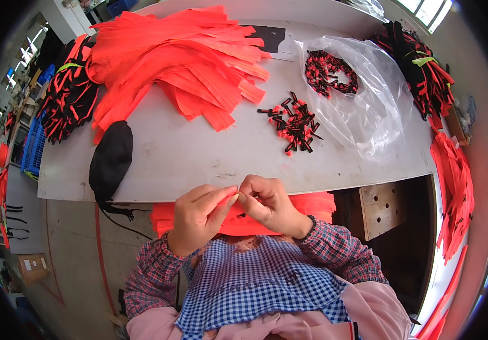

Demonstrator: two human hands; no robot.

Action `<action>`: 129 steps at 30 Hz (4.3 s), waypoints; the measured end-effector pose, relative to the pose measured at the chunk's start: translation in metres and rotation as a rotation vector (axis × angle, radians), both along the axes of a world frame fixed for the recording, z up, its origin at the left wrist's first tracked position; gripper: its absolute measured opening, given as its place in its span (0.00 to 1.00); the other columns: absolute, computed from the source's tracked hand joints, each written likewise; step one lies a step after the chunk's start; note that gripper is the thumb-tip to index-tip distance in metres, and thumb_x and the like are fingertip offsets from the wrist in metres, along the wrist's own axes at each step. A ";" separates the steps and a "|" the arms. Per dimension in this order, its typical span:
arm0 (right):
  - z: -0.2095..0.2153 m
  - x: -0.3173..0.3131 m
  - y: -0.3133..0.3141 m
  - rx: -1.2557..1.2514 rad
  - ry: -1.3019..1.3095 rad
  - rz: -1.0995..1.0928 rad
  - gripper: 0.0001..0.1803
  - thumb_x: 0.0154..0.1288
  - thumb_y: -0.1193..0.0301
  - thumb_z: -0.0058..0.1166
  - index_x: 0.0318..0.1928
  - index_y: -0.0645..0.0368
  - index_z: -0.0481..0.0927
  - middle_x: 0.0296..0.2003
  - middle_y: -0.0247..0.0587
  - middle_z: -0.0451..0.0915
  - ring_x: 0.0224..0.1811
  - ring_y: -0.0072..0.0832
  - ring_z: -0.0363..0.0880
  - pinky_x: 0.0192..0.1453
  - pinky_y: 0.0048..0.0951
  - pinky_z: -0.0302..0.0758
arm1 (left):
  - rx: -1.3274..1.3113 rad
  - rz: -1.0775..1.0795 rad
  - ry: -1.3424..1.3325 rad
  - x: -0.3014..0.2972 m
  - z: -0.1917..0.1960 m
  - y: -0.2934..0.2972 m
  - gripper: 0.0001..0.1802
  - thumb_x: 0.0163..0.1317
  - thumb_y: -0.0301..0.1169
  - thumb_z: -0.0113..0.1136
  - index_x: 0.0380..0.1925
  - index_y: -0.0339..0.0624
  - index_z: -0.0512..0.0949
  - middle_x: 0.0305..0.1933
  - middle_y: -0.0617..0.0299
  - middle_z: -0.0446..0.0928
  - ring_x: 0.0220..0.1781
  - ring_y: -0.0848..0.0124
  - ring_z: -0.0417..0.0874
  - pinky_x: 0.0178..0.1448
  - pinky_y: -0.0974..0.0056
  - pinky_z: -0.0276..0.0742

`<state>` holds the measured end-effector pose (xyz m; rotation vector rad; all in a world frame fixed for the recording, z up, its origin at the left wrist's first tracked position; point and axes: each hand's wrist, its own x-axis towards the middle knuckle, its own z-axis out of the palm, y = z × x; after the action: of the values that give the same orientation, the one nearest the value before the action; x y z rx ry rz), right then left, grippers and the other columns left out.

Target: Assembling black sliders onto red zipper tape strips at a workshop table.

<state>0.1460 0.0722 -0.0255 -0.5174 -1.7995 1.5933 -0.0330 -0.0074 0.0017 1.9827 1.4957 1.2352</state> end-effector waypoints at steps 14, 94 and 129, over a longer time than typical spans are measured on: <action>-0.098 0.060 0.075 0.177 -0.535 -0.465 0.15 0.70 0.61 0.58 0.38 0.62 0.77 0.27 0.42 0.79 0.30 0.34 0.80 0.35 0.35 0.77 | 0.008 0.137 0.001 0.015 -0.011 0.000 0.10 0.62 0.20 0.64 0.43 0.39 0.84 0.39 0.58 0.79 0.35 0.68 0.81 0.37 0.67 0.78; 0.004 0.033 0.002 -0.334 0.336 0.118 0.05 0.74 0.73 0.55 0.45 0.60 0.78 0.35 0.25 0.76 0.36 0.11 0.72 0.40 0.17 0.71 | -0.338 -0.107 -1.176 0.029 -0.005 0.009 0.16 0.67 0.22 0.60 0.55 0.36 0.77 0.46 0.65 0.80 0.47 0.75 0.81 0.58 0.68 0.77; 0.005 0.026 0.001 -0.124 0.252 0.038 0.08 0.68 0.74 0.61 0.46 0.61 0.83 0.38 0.36 0.79 0.41 0.24 0.79 0.47 0.25 0.76 | -0.347 0.042 -0.352 0.028 0.031 -0.002 0.22 0.59 0.19 0.67 0.55 0.36 0.79 0.42 0.57 0.85 0.43 0.75 0.85 0.49 0.68 0.81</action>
<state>0.1719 0.0728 -0.0205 -0.3231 -1.5390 1.7201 -0.0046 -0.0090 0.0331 1.4357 1.4588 1.1732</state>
